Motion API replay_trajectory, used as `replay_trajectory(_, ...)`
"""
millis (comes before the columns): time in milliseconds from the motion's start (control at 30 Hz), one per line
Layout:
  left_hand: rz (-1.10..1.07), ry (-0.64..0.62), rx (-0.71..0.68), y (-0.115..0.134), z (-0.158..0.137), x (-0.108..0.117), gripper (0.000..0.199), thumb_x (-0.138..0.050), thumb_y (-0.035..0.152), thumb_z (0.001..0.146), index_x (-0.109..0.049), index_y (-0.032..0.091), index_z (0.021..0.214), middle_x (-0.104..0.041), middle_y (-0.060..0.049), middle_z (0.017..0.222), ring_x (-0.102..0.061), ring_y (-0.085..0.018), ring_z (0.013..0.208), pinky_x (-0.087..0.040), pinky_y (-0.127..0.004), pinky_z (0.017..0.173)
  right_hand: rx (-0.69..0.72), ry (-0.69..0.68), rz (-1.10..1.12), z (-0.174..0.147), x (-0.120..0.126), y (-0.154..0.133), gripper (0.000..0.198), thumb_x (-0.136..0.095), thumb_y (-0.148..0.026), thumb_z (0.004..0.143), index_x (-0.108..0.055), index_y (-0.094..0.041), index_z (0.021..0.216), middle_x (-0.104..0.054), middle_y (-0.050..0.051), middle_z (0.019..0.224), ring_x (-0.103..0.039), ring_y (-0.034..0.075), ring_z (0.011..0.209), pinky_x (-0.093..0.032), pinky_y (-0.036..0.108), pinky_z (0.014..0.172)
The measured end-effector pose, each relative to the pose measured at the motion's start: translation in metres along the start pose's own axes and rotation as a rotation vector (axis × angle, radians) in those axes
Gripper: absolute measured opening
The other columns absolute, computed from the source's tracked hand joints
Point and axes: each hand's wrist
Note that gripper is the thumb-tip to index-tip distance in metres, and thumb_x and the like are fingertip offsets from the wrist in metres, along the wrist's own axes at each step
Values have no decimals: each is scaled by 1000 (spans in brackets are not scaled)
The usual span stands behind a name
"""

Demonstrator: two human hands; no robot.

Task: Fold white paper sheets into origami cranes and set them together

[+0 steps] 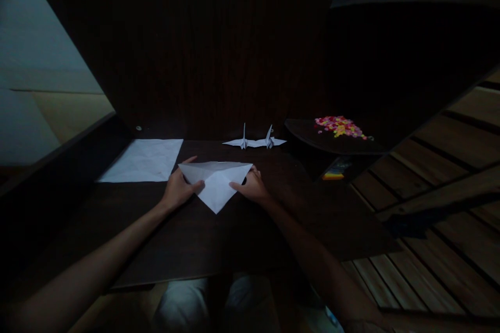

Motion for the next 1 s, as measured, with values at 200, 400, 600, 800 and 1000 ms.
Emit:
replay_trajectory(200,19,-15,-36,7,-1,1,61,-65,24,68,-50,18,127,-68,-5,103,-65,-20,79,-54,-30,70,12,-14,-42,-1,-2,-3,40,-72,-33,65,-66,-14,100,-63,13,112,-54,28,111,-38,41,97)
replay_trajectory(400,49,-175,-185,10,-2,7,52,-59,26,75,-51,20,126,-67,-4,113,-65,-21,98,-51,-32,86,42,-20,-22,-1,-3,0,38,-72,-33,66,-66,-14,99,-62,13,114,-52,28,113,-36,42,99)
replay_trajectory(600,67,-287,-260,13,-4,11,53,-58,34,79,-48,20,129,-69,-5,108,-65,-21,99,-50,-35,90,29,-7,8,0,-1,2,34,-72,-32,66,-67,-17,96,-58,13,120,-47,29,118,-33,46,101)
replay_trajectory(800,108,-390,-330,11,-5,13,52,-61,28,75,-52,21,126,-64,-6,119,-60,-23,108,-45,-39,97,14,17,10,1,0,3,32,-71,-34,67,-67,-17,94,-59,12,118,-46,30,117,-34,47,99)
replay_trajectory(1000,214,-548,-524,10,-6,17,46,-65,27,72,-59,21,118,-56,-9,130,-43,-28,125,-34,-47,104,13,45,-7,2,0,6,36,-69,-36,69,-67,-18,100,-61,11,114,-47,30,114,-35,46,97)
Point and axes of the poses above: each hand's wrist, its own z-axis towards the middle knuckle, its own x-axis out of the back of the hand, y = z × x
